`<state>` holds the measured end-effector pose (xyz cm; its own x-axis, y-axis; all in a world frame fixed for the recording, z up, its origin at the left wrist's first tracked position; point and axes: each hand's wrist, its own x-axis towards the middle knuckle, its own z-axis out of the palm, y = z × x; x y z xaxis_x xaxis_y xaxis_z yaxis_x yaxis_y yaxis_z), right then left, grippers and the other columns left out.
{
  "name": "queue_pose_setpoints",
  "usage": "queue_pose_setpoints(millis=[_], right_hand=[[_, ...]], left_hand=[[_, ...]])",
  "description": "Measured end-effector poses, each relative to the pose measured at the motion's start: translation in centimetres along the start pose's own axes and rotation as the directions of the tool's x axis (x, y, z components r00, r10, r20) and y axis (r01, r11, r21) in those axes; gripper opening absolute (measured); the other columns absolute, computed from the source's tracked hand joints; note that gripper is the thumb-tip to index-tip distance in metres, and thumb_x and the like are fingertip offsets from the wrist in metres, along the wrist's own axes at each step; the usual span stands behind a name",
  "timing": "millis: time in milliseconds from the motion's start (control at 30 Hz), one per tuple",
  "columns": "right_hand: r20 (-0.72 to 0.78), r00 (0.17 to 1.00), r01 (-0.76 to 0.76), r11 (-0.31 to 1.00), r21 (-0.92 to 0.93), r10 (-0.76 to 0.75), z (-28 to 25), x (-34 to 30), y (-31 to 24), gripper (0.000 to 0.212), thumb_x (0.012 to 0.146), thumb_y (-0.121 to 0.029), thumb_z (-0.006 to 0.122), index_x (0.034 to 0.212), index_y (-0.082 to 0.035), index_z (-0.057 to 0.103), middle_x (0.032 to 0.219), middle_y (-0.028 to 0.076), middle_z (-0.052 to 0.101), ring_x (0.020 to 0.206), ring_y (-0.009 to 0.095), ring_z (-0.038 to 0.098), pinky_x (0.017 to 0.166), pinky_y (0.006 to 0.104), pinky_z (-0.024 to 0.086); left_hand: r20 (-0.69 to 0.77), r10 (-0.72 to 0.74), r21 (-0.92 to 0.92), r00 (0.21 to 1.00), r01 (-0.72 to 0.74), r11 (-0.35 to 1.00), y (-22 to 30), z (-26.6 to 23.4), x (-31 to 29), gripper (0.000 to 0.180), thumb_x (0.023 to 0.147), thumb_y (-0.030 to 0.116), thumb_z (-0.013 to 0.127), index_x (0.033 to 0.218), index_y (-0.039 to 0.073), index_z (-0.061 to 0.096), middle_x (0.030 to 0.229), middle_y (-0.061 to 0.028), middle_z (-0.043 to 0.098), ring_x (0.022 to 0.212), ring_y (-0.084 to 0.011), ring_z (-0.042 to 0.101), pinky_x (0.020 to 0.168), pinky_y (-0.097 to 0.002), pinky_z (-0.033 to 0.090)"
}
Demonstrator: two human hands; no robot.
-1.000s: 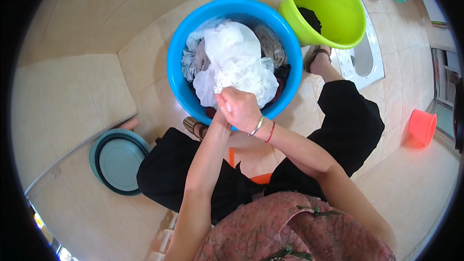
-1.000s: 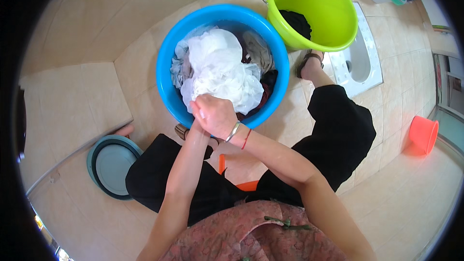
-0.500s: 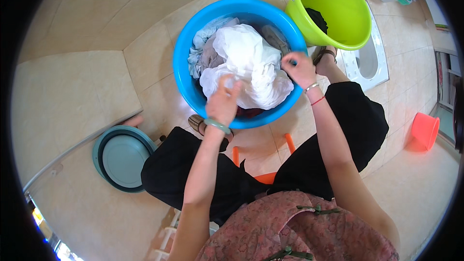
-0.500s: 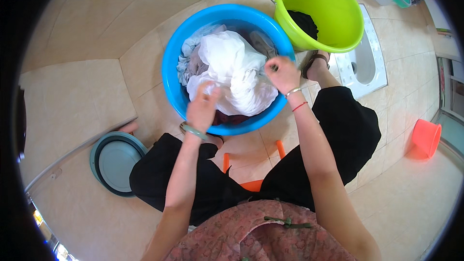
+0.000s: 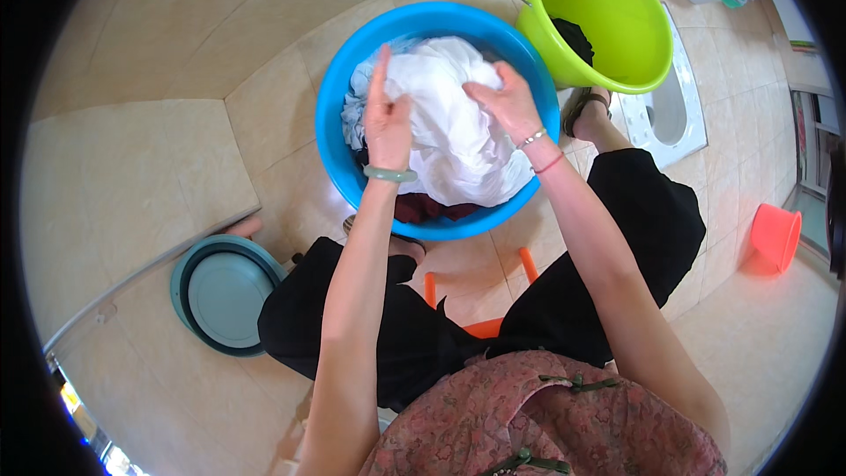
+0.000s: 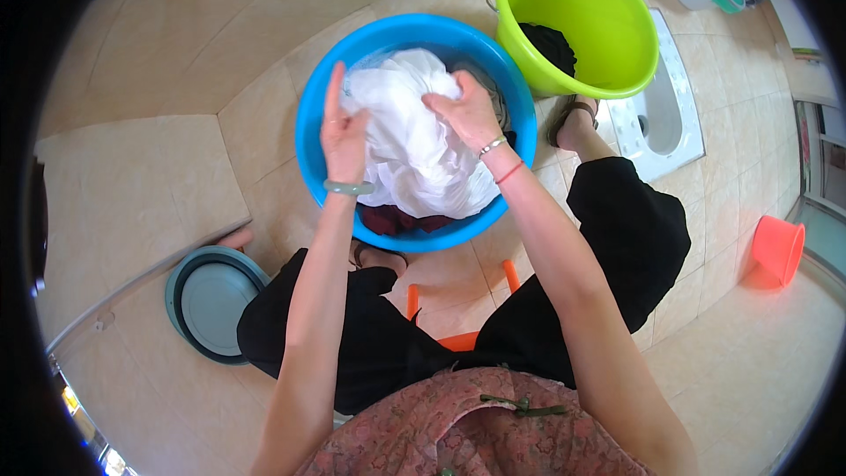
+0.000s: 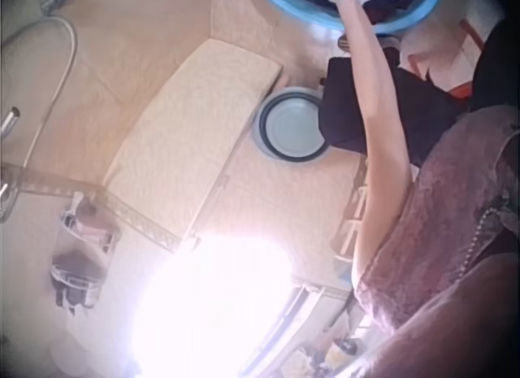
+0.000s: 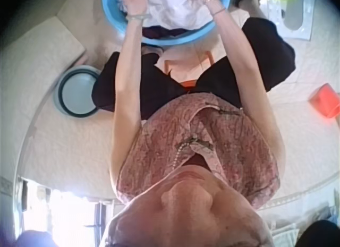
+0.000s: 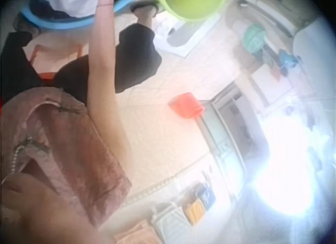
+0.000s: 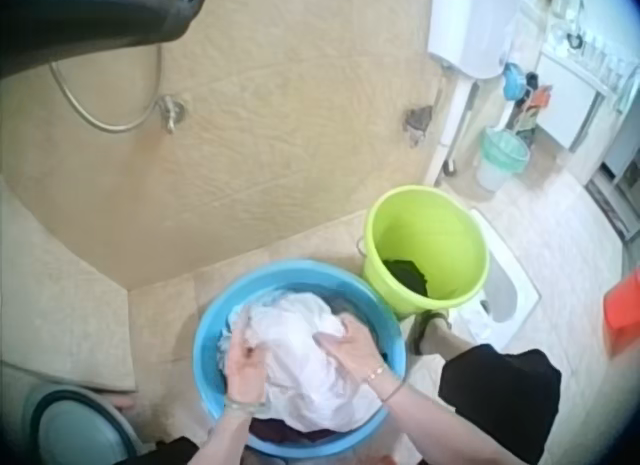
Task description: The person sits on a small stool and hand washes clothes in a blue basin filled with water. They scrub and rinse various garments, including dark and light-colored items, and transfer some of the washed clothes into a green bucket.
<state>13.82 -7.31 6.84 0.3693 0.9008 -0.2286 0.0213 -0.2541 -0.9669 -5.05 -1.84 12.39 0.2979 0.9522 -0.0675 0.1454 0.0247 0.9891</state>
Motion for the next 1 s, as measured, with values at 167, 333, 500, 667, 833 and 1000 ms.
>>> queue_pose_setpoints(millis=[167,333,500,667,833,1000], right_hand=[[-0.155,0.963,0.253,0.941,0.226,-0.221,0.5,-2.3,-6.0,0.066,0.080,-0.010,0.078,0.136,0.000,0.043,0.124,0.011,0.056,0.106,0.017,0.058,0.090,0.0288,0.050],[0.264,0.856,0.510,0.808,-0.296,-0.444,4.7,-7.2,-5.1,0.043,0.082,-0.014,0.070,0.123,-0.006,0.057,0.114,0.017,0.055,0.104,0.036,0.056,0.091,0.0412,0.046],[0.304,0.784,0.621,0.704,-0.345,-0.542,8.0,-13.0,-6.5,0.020,0.084,-0.027,0.069,0.094,-0.013,0.061,0.085,0.007,0.050,0.066,0.026,0.061,0.054,0.0363,0.050],[0.217,0.779,0.608,0.622,-0.494,-0.588,7.0,-6.6,-2.5,0.024,0.093,-0.019,0.057,0.073,-0.006,0.057,0.067,0.014,0.057,0.060,0.034,0.061,0.053,0.0425,0.049],[0.002,0.905,0.360,0.766,-0.532,-0.425,5.1,-4.6,1.4,0.026,0.096,-0.022,0.052,0.081,-0.003,0.062,0.068,0.016,0.060,0.059,0.037,0.061,0.056,0.0471,0.050],[0.226,0.865,0.501,0.783,-0.368,-0.448,9.7,-11.2,-5.6,0.016,0.093,-0.018,0.055,0.085,-0.005,0.058,0.076,0.012,0.059,0.061,0.035,0.061,0.055,0.0461,0.050]], left_hand=[[0.046,-0.187,-0.603,0.981,0.177,0.778,2.9,-0.9,-2.4,0.055,0.102,0.029,0.043,0.152,0.011,0.028,0.152,-0.0069,0.037,0.135,-0.0248,0.042,0.110,-0.0375,0.035],[0.445,-0.359,-0.762,0.821,0.557,0.329,-2.8,-0.5,-3.2,0.067,0.101,0.053,0.038,0.150,0.009,0.032,0.147,-0.0089,0.043,0.133,-0.0249,0.041,0.113,-0.0379,0.030],[0.534,-0.383,-0.755,0.754,0.629,0.185,-2.5,1.7,-3.4,0.063,0.099,0.051,0.045,0.141,0.004,0.045,0.132,-0.0108,0.057,0.119,-0.0248,0.055,0.106,-0.0385,0.040],[-0.137,-0.680,-0.673,0.720,0.437,0.597,-3.9,3.1,-5.2,0.042,0.098,0.035,0.049,0.123,0.001,0.058,0.115,-0.0108,0.064,0.101,-0.0214,0.063,0.092,-0.0337,0.049],[-0.166,-0.662,-0.595,0.731,0.461,0.658,-3.5,5.6,-5.1,0.033,0.097,0.027,0.048,0.111,0.001,0.062,0.100,-0.0073,0.065,0.088,-0.0180,0.063,0.077,-0.0314,0.049],[0.131,-0.447,-0.745,0.885,0.385,0.545,-9.7,1.3,-6.0,0.034,0.097,0.030,0.051,0.114,0.001,0.060,0.107,-0.0076,0.064,0.095,-0.0183,0.062,0.083,-0.0315,0.050]])
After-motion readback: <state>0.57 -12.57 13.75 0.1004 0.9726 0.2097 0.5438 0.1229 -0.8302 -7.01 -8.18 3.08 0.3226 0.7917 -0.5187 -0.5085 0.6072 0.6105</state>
